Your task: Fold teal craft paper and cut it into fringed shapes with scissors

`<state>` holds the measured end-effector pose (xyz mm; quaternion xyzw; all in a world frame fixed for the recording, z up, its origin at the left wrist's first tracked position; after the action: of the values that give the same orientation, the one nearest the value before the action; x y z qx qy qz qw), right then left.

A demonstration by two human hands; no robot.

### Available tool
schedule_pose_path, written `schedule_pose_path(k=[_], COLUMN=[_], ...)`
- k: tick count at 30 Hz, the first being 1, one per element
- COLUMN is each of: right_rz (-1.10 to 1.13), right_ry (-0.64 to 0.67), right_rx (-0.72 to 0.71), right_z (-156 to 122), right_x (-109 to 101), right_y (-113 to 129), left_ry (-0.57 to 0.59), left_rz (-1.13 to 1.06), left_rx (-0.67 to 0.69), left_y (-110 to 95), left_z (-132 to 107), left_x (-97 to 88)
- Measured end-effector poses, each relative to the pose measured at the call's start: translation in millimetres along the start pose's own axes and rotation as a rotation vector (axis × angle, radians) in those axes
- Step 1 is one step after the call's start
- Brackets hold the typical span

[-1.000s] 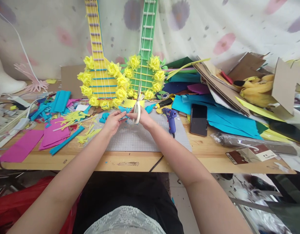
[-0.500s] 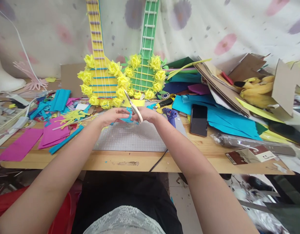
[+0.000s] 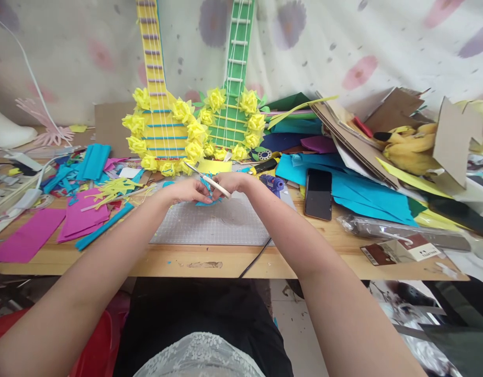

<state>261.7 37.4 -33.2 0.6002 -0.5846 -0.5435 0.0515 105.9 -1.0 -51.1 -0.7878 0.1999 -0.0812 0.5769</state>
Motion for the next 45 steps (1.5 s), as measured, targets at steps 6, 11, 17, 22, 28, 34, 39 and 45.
schedule_pose_path(k=[6,11,17,22,28,34,39,45], right_rz=[0.035,0.317,0.267,0.267,0.299,0.34,0.338,0.418], right_ry=[-0.175,-0.445,-0.267,-0.186,-0.191,-0.257,-0.308,-0.303], right_rx=[0.013,-0.194,-0.199,-0.188,-0.201,-0.155,-0.119,-0.148], right_z=[-3,-13,-26,-32,-35,-31,-30,-30], right_x=[-6,12,38,38,42,51,55,57], right_y=[-2,-15,-17,-15,-14,-14,-17,-18], left_ry=[-0.227,-0.431,-0.447,-0.55,-0.703,-0.782,-0.77,-0.74], left_rz=[-0.156,-0.819,-1.128,-1.115,-1.132,-1.126,-1.137,-1.147], left_rx=[0.052,0.13,0.222,0.243,0.211,0.19,0.178,0.175], left_y=[4,17,11,-3,-6,-2,-1,1], left_z=[-8,-16,-12,-8,-4,0,-1,-1], left_x=[5.5,18.0,28.3,31.8,36.7,41.1,42.4,39.7])
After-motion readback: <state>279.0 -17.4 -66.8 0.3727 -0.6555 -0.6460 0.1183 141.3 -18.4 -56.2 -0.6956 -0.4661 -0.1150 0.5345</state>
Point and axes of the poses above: each hand's wrist, its own z-axis towards the middle knuckle, its own x-axis out of the palm, y = z × x, the point moved 1 cm from there along z, towards the middle knuckle, and after that the axes turned 12 degrees about -z, right-handed, at the moved point
